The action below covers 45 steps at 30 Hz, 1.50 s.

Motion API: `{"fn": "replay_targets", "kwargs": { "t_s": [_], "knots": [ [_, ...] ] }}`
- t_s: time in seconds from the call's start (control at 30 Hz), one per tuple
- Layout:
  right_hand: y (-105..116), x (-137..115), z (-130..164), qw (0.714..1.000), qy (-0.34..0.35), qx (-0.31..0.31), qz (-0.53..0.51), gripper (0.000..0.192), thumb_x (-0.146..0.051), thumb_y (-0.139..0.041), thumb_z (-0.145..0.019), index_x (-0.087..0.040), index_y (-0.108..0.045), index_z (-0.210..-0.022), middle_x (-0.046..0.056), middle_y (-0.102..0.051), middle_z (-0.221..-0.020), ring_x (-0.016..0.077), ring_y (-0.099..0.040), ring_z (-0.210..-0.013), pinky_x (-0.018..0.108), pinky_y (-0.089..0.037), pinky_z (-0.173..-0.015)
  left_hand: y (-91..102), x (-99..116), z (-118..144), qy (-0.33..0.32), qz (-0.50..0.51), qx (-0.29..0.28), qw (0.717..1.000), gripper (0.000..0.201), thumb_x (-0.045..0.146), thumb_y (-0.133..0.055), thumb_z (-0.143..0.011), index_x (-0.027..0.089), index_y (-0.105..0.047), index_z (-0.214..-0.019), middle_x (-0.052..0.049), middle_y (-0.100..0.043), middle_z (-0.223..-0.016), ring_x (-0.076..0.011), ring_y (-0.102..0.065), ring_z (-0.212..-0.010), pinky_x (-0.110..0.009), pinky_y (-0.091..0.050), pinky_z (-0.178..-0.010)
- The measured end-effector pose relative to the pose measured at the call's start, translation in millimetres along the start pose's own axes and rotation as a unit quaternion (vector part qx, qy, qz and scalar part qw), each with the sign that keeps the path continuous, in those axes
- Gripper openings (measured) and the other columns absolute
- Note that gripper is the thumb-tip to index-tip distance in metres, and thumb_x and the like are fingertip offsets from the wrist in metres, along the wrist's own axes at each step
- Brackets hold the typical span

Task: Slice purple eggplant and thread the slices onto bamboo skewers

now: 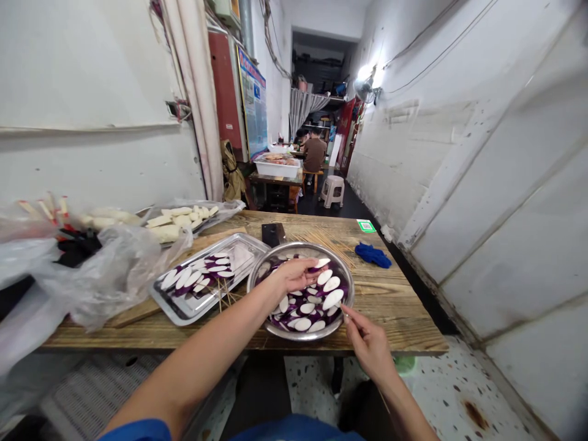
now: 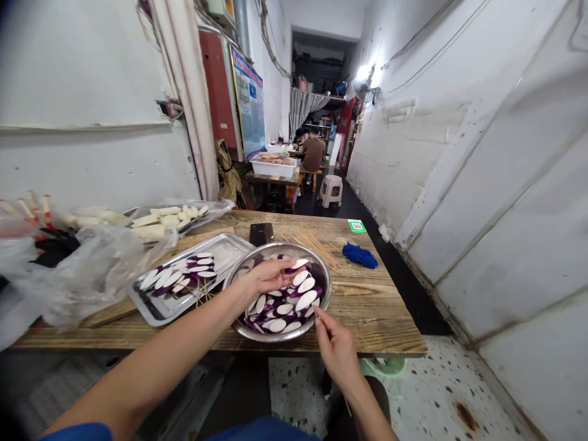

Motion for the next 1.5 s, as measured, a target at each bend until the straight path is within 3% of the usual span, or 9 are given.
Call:
{"fn": "replay_targets", "kwargs": {
  "t_s": [0.57,0.67,0.73,0.87,0.97,1.17,1.27,1.37,1.5],
  "knots": [
    [4,-9,3,0.999,0.010,-0.012,0.038,0.037,-0.029,-0.041,-0.082,-0.011,-0.059,-0.109,0.004,-0.065,-0.069,0.0126,-0.057,-0.057,0.021,-0.045,-0.054,-3.9,-3,7,0.004,-0.052,-0.004,0.999,0.009,0.009,-0.058,-0.072,0.009,-0.060,-0.081,-0.010,-0.065,-0.072,-0.0146,-0.062,-0.065,-0.023,-0.050,-0.057],
    [4,-9,4,0.999,0.007,-0.007,0.051,0.038,-0.029,-0.040,-0.083,-0.010,-0.058,-0.110,0.001,-0.061,-0.057,0.0102,-0.051,-0.046,0.019,-0.042,-0.045,-5.0,-6,8,0.016,-0.050,-0.001,0.999,0.011,0.008,-0.060,-0.070,0.010,-0.059,-0.081,-0.008,-0.064,-0.071,-0.0139,-0.061,-0.064,-0.023,-0.050,-0.058],
    [4,-9,5,0.998,0.012,-0.001,0.058,0.037,-0.028,-0.040,-0.083,-0.011,-0.058,-0.111,0.001,-0.063,-0.059,0.0092,-0.049,-0.042,0.019,-0.041,-0.044,-5.2,-9,9,0.029,-0.043,0.008,0.999,0.011,0.008,-0.060,-0.070,0.010,-0.059,-0.081,-0.007,-0.064,-0.071,-0.0131,-0.061,-0.062,-0.023,-0.050,-0.058],
    [1,-10,5,0.997,0.040,0.013,0.059,0.035,-0.026,-0.041,-0.083,-0.013,-0.058,-0.111,0.008,-0.068,-0.085,0.0147,-0.062,-0.066,0.023,-0.048,-0.061,-7.2,-10,14,0.032,-0.040,0.028,0.998,0.009,0.009,-0.057,-0.072,0.010,-0.058,-0.081,-0.006,-0.063,-0.070,-0.0120,-0.059,-0.058,-0.023,-0.049,-0.056],
    [0,-9,6,0.997,0.053,0.021,0.052,0.034,-0.024,-0.041,-0.083,-0.015,-0.058,-0.110,0.009,-0.066,-0.098,0.0175,-0.063,-0.083,0.025,-0.048,-0.073,-8.3,-8,17,0.022,-0.056,0.035,0.998,0.009,0.007,-0.057,-0.072,0.010,-0.058,-0.080,-0.006,-0.063,-0.069,-0.0121,-0.059,-0.056,-0.023,-0.049,-0.054],
    [-4,-12,6,0.997,0.057,0.026,0.038,0.033,-0.025,-0.042,-0.083,-0.015,-0.058,-0.109,0.009,-0.065,-0.100,0.0178,-0.063,-0.084,0.026,-0.049,-0.073,-9.4,-4,19,0.016,-0.053,0.025,0.998,0.010,0.006,-0.059,-0.070,0.010,-0.059,-0.079,-0.006,-0.063,-0.069,-0.0115,-0.059,-0.058,-0.023,-0.049,-0.057],
    [-3,-11,-2,0.997,0.037,0.054,0.040,0.032,-0.028,-0.042,-0.083,-0.013,-0.059,-0.106,0.010,-0.067,-0.093,0.0167,-0.063,-0.073,0.025,-0.049,-0.066,-19.2,-1,22,-0.018,-0.004,-0.013,1.000,0.009,0.013,-0.059,-0.072,0.011,-0.059,-0.081,-0.005,-0.062,-0.070,-0.0112,-0.059,-0.059,-0.023,-0.049,-0.059],
    [-3,-10,-11,0.995,0.014,0.089,0.034,0.030,-0.032,-0.041,-0.083,-0.012,-0.059,-0.097,0.006,-0.066,-0.071,0.0143,-0.059,-0.058,0.022,-0.046,-0.054,-34.5,-7,27,-0.052,0.059,-0.072,0.994,0.016,0.025,-0.060,-0.073,0.011,-0.058,-0.082,-0.007,-0.063,-0.075,-0.0129,-0.059,-0.065,-0.025,-0.050,-0.063],
    [-8,-16,-18,0.995,0.011,0.096,0.013,0.024,-0.033,-0.041,-0.083,-0.016,-0.057,-0.083,-0.003,-0.053,-0.050,0.0110,-0.049,-0.044,0.020,-0.039,-0.046,-31.6,-25,32,-0.087,0.088,0.004,0.992,0.016,0.014,-0.065,-0.067,0.012,-0.058,-0.081,-0.005,-0.063,-0.077,-0.0129,-0.060,-0.067,-0.026,-0.050,-0.066]
  ]
}}
Point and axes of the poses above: each hand's wrist, its own z-axis away from the middle knuckle, its own y-axis out of the back of the hand, x = y × z, the point moved 7 cm from there along -z, towards the middle knuckle
